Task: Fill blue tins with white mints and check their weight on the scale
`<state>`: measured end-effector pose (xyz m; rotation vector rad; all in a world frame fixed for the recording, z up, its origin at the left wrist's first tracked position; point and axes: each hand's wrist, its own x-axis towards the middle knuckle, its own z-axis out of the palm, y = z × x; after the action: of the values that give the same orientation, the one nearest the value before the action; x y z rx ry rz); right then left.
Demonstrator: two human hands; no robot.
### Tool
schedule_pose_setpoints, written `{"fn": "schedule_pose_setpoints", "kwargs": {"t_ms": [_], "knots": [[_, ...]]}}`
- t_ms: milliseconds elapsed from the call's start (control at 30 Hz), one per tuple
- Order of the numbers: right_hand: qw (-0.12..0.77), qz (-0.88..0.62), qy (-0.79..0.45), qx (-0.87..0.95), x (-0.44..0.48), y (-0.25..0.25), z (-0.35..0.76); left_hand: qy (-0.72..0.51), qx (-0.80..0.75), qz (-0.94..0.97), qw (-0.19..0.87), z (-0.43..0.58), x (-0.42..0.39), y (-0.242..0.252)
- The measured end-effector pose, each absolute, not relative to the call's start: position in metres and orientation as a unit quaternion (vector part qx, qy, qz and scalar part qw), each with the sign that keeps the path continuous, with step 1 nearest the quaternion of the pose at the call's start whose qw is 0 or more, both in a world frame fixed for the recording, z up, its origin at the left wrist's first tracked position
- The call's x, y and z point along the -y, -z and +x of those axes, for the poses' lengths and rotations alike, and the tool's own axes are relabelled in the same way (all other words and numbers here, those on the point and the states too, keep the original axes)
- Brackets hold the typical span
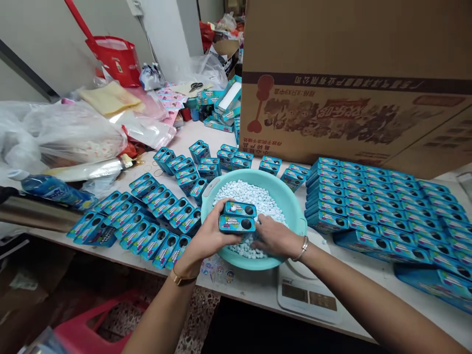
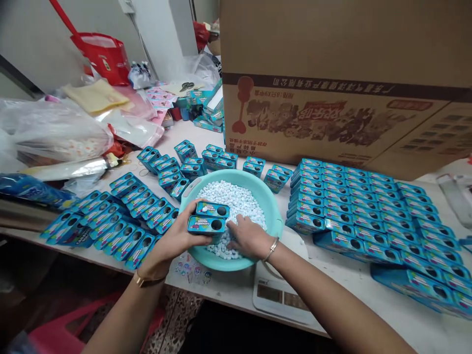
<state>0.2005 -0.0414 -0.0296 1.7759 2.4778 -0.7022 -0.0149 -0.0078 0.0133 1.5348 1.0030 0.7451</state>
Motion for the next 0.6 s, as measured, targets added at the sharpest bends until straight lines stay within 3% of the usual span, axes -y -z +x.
{"fn": "schedule_pose_setpoints", "kwargs": {"t_ms": [67,133,333,467,600], "knots": [[-0.026,0.584,0.268,-0.766,0.037,0.032,0.201,-0.324,-0.432,0.683,0.491,-0.014,0.006,-0.014],[-0.117,0.607,0.334,-0.711,0.031,0.033,0.208,-0.332,-0.436,0.726,0.415,-0.012,0.006,-0.015],[-0.521,0.562,0.577,-0.281,0.013,0.014,0.216,-0.298,-0.45,0.786,0.302,0.007,0.006,-0.004],[-0.699,0.465,0.527,-0.13,0.008,-0.006,0.182,-0.297,-0.482,0.772,0.29,0.029,0.002,0.008],[-0.771,0.444,0.445,-0.102,-0.004,-0.014,0.161,-0.326,-0.476,0.747,0.33,0.04,0.001,0.01]]}}
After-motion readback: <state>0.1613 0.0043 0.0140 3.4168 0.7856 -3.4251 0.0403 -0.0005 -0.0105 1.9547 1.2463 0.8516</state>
